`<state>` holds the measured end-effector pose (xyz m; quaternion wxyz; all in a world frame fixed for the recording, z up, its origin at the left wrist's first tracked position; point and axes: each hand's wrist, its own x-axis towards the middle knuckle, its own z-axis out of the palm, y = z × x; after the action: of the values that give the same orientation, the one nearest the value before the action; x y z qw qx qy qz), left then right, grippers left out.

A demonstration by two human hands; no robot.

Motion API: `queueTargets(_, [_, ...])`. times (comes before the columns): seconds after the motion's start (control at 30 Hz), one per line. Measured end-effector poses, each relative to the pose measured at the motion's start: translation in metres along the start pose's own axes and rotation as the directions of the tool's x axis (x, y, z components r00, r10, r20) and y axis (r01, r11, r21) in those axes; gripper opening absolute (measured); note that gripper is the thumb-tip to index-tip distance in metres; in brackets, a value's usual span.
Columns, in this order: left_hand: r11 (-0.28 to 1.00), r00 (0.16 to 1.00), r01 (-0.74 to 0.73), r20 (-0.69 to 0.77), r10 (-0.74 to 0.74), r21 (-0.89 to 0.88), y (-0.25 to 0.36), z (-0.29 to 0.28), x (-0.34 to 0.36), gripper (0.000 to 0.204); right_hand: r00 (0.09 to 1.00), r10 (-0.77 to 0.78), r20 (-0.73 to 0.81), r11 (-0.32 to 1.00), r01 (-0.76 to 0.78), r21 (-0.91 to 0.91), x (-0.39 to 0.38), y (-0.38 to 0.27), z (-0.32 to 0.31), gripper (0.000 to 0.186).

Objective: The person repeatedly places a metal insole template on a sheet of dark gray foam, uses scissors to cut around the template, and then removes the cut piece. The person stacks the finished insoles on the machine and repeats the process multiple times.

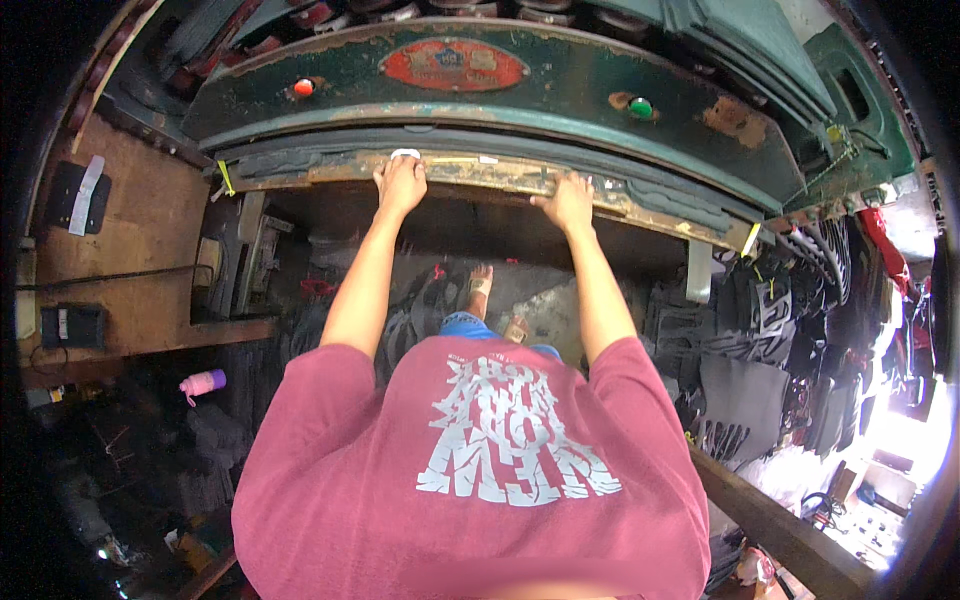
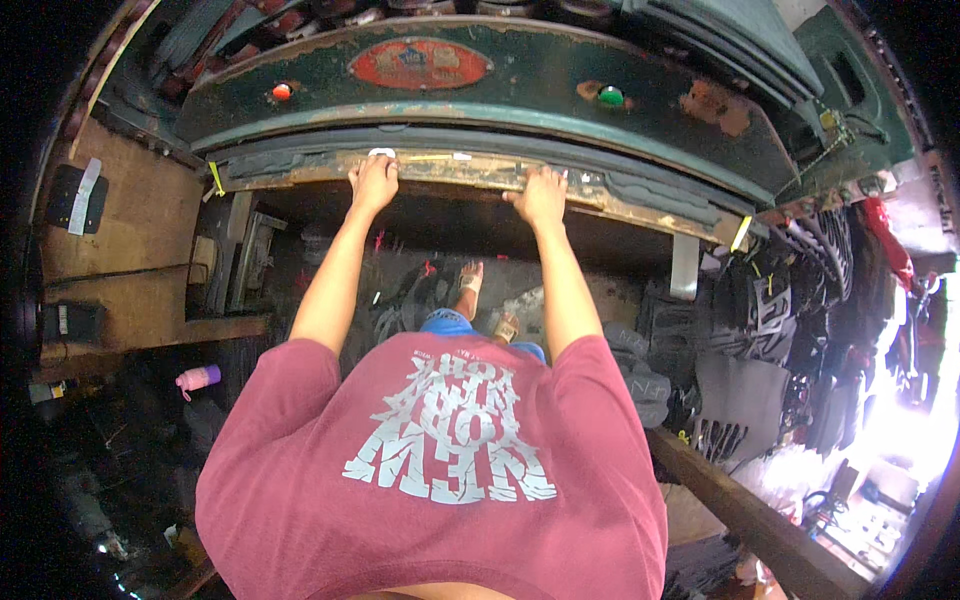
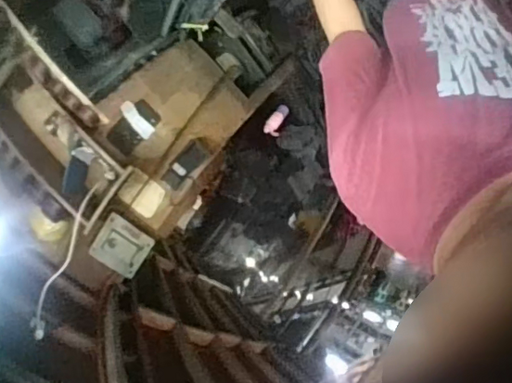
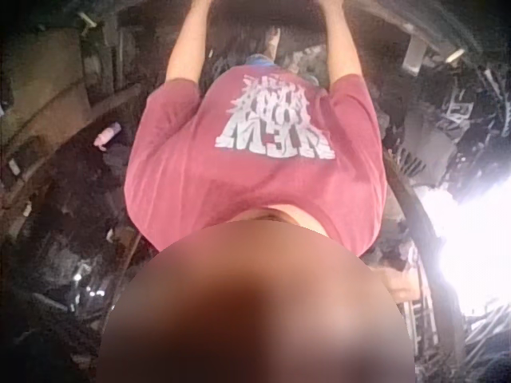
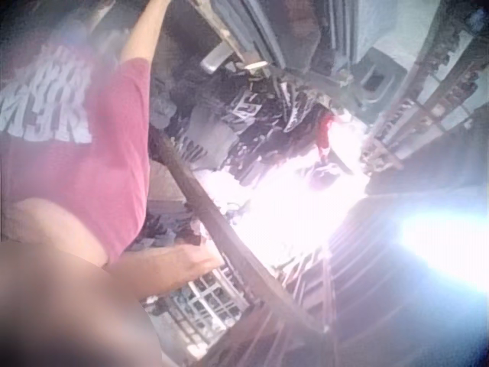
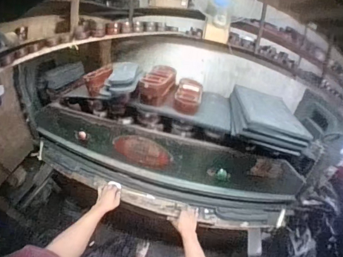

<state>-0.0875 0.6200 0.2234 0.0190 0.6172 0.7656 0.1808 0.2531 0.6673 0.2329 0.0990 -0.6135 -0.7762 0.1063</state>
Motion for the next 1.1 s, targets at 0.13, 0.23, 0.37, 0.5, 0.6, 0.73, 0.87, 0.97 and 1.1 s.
queueTargets(0.13, [1.0,0.998,0.004,0.065,-0.004,0.001,-0.005,0.002,0.002,0.028,1.0,-0.004,0.01,1.0,0.004,-0.001,0.002,0.001,0.001,0.067])
queueTargets(0.23, [1.0,0.999,-0.01,0.043,0.01,-0.003,-0.007,0.0,0.001,0.027,1.0,-0.026,0.0,0.999,0.026,-0.026,0.001,0.002,-0.002,0.067])
queueTargets(0.37, [0.999,0.999,-0.05,0.022,0.049,0.007,-0.006,-0.004,-0.004,0.023,0.999,-0.05,0.02,0.997,0.049,0.053,-0.001,0.005,-0.009,0.067])
queueTargets(0.5, [0.995,0.995,-0.098,0.019,0.098,-0.005,-0.005,-0.011,0.004,0.023,0.986,-0.084,0.142,0.99,0.067,0.12,0.018,0.009,-0.026,0.062])
queueTargets(0.6, [1.0,0.983,-0.017,0.182,0.02,-0.015,-0.002,-0.026,0.005,0.025,0.878,-0.132,0.46,0.987,0.076,0.139,0.032,0.004,-0.053,0.054])
queueTargets(0.73, [0.996,0.909,0.084,0.405,-0.094,0.042,0.017,-0.057,-0.008,0.029,0.847,-0.296,0.442,0.931,0.153,0.33,0.041,-0.007,-0.087,0.068])
queueTargets(0.87, [0.989,0.756,0.142,0.641,-0.133,0.039,0.056,-0.069,-0.01,0.036,0.844,-0.535,-0.035,0.828,0.532,0.177,0.064,-0.021,-0.075,0.096])
queueTargets(0.97, [0.923,0.816,0.24,0.577,-0.025,-0.301,0.094,-0.056,-0.011,0.04,0.808,-0.556,0.195,0.83,0.555,0.064,0.079,-0.028,-0.052,0.106])
queueTargets(1.1, [0.799,0.838,0.434,0.511,-0.189,-0.416,0.133,-0.026,-0.008,0.043,0.786,-0.553,0.278,0.833,0.526,0.169,0.087,-0.028,-0.045,0.109])
